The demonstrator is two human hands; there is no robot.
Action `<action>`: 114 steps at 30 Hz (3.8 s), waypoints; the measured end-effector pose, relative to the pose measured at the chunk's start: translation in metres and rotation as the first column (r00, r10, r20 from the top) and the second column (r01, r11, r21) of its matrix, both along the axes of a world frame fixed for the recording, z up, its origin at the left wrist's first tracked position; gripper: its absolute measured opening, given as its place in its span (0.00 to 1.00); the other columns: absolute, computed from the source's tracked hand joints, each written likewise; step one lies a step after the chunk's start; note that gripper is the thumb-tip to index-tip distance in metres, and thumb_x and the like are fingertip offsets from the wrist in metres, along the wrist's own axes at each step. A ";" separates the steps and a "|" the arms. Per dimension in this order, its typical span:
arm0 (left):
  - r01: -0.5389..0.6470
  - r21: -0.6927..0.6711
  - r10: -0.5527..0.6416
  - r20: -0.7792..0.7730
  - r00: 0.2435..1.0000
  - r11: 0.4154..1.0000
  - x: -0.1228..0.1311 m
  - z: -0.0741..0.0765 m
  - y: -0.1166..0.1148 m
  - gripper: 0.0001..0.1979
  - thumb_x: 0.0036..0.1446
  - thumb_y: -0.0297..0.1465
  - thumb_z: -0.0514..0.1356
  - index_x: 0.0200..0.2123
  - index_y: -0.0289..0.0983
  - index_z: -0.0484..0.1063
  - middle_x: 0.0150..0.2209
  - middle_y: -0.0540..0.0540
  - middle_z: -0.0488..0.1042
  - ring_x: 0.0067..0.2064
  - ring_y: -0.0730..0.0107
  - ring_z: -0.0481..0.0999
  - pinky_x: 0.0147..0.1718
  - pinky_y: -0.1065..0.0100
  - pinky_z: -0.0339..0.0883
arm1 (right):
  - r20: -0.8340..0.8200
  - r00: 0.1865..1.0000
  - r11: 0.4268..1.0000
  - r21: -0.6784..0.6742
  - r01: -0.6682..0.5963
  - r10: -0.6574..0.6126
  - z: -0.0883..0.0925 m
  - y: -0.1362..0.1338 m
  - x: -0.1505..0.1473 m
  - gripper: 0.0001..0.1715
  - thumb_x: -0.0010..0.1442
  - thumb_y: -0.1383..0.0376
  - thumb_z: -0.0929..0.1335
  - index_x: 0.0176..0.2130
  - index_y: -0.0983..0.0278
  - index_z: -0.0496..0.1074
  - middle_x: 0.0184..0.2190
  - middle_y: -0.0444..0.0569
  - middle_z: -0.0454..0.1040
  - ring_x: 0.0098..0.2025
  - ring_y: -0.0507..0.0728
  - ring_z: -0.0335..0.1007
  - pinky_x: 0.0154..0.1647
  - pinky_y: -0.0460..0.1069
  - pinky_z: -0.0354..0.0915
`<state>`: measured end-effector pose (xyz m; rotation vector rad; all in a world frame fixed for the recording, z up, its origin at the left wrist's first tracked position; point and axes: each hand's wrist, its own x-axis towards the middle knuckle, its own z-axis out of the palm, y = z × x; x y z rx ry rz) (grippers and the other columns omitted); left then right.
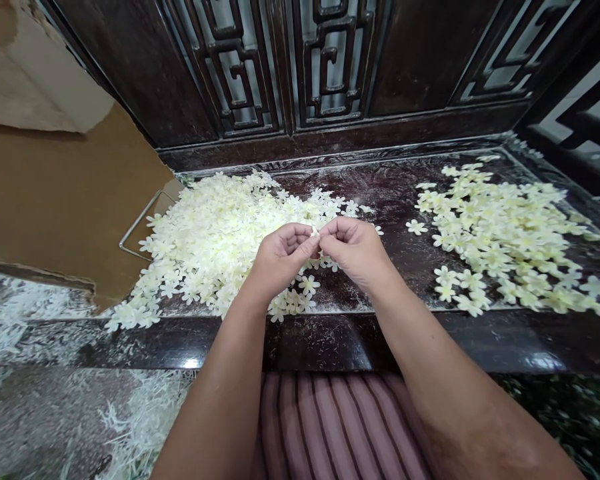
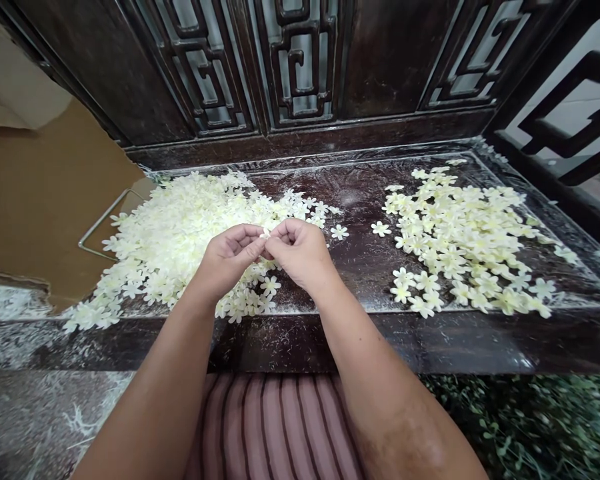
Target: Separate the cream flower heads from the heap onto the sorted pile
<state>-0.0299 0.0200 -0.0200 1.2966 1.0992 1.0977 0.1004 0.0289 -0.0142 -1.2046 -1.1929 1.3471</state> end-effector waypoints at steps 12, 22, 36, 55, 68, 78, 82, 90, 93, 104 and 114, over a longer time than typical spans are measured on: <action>-0.132 -0.026 0.131 -0.034 0.991 0.991 0.002 -0.001 0.002 0.01 0.47 0.24 0.59 0.26 0.34 0.68 0.20 0.53 0.70 0.22 0.79 0.70 0.23 0.75 0.65 | -0.060 0.992 0.990 -0.088 -0.113 0.108 0.004 0.000 0.004 0.06 0.46 0.72 0.68 0.20 0.66 0.70 0.16 0.42 0.71 0.18 0.45 0.61 0.20 0.42 0.59; -0.111 -0.030 0.110 -0.057 0.992 0.993 0.000 0.000 0.002 0.02 0.47 0.26 0.60 0.27 0.34 0.69 0.22 0.51 0.71 0.24 0.79 0.70 0.25 0.74 0.66 | -0.110 0.979 0.967 -0.176 -0.186 0.169 0.007 0.000 0.011 0.11 0.54 0.71 0.68 0.21 0.68 0.73 0.17 0.43 0.71 0.17 0.44 0.60 0.18 0.40 0.58; -0.110 -0.068 0.107 -0.049 0.993 0.992 0.001 0.004 0.001 0.03 0.46 0.25 0.60 0.28 0.34 0.68 0.20 0.52 0.71 0.23 0.79 0.71 0.25 0.74 0.67 | -0.148 0.974 0.957 -0.206 -0.202 0.174 0.006 0.002 0.012 0.09 0.50 0.73 0.70 0.20 0.68 0.73 0.16 0.43 0.71 0.16 0.44 0.60 0.17 0.40 0.57; -0.082 -0.049 0.079 -0.069 0.995 0.995 -0.001 0.003 0.000 0.02 0.48 0.25 0.60 0.29 0.34 0.69 0.22 0.52 0.71 0.24 0.78 0.72 0.27 0.73 0.69 | -0.101 0.987 0.969 -0.201 -0.141 0.123 0.009 0.001 0.008 0.09 0.47 0.75 0.69 0.18 0.67 0.72 0.15 0.43 0.70 0.16 0.44 0.59 0.17 0.40 0.56; -0.083 -0.039 0.084 0.017 0.996 0.996 0.002 0.003 0.002 0.03 0.48 0.27 0.61 0.27 0.35 0.69 0.20 0.53 0.71 0.23 0.78 0.72 0.26 0.73 0.69 | -0.100 0.995 1.000 0.009 -0.016 0.017 -0.005 0.000 -0.002 0.05 0.41 0.69 0.68 0.17 0.64 0.68 0.14 0.39 0.67 0.19 0.47 0.62 0.23 0.45 0.61; -0.249 -0.018 0.248 -0.024 0.968 0.968 -0.002 0.004 0.003 0.05 0.51 0.26 0.59 0.24 0.36 0.68 0.20 0.53 0.70 0.24 0.77 0.72 0.26 0.73 0.67 | -0.081 0.995 0.993 0.095 0.074 -0.066 -0.006 -0.001 -0.002 0.04 0.41 0.71 0.66 0.17 0.64 0.68 0.14 0.38 0.62 0.18 0.45 0.52 0.19 0.44 0.50; -0.291 0.001 0.290 0.033 0.956 0.957 -0.003 0.003 0.004 0.05 0.51 0.26 0.59 0.24 0.36 0.67 0.20 0.53 0.70 0.24 0.77 0.72 0.25 0.74 0.66 | -0.098 0.990 0.988 0.104 0.113 -0.103 -0.007 -0.001 -0.002 0.04 0.41 0.70 0.67 0.18 0.64 0.69 0.14 0.37 0.61 0.18 0.45 0.52 0.20 0.43 0.50; -0.316 -0.036 0.318 0.114 0.941 0.948 -0.004 0.002 0.004 0.04 0.51 0.27 0.60 0.25 0.36 0.68 0.20 0.53 0.69 0.23 0.77 0.73 0.22 0.75 0.62 | -0.157 0.976 0.981 0.096 0.170 -0.154 -0.008 0.000 -0.005 0.04 0.41 0.70 0.67 0.18 0.65 0.70 0.13 0.37 0.62 0.18 0.45 0.51 0.19 0.43 0.50; -0.256 -0.068 0.262 0.115 0.958 0.964 -0.007 0.002 0.004 0.04 0.51 0.28 0.61 0.26 0.37 0.69 0.21 0.53 0.69 0.25 0.76 0.75 0.23 0.76 0.63 | -0.202 0.969 0.987 0.056 0.152 -0.138 -0.008 0.001 -0.003 0.04 0.42 0.71 0.67 0.18 0.64 0.70 0.14 0.38 0.63 0.17 0.45 0.52 0.18 0.43 0.51; -0.244 0.055 0.246 -0.039 0.968 0.968 -0.004 0.002 0.005 0.06 0.52 0.23 0.59 0.23 0.35 0.69 0.19 0.53 0.70 0.23 0.79 0.71 0.25 0.76 0.65 | -0.012 1.000 0.999 -0.035 -0.013 0.012 -0.008 0.001 0.000 0.19 0.45 0.56 0.74 0.18 0.64 0.65 0.15 0.39 0.62 0.18 0.45 0.53 0.19 0.44 0.52; -0.332 -0.069 0.336 0.055 0.940 0.941 -0.005 0.005 0.005 0.06 0.50 0.23 0.59 0.22 0.35 0.68 0.17 0.54 0.69 0.21 0.79 0.70 0.22 0.77 0.62 | -0.017 1.000 0.966 0.259 0.000 0.004 -0.007 -0.004 -0.006 0.10 0.50 0.64 0.69 0.20 0.64 0.66 0.16 0.39 0.59 0.20 0.47 0.52 0.21 0.45 0.51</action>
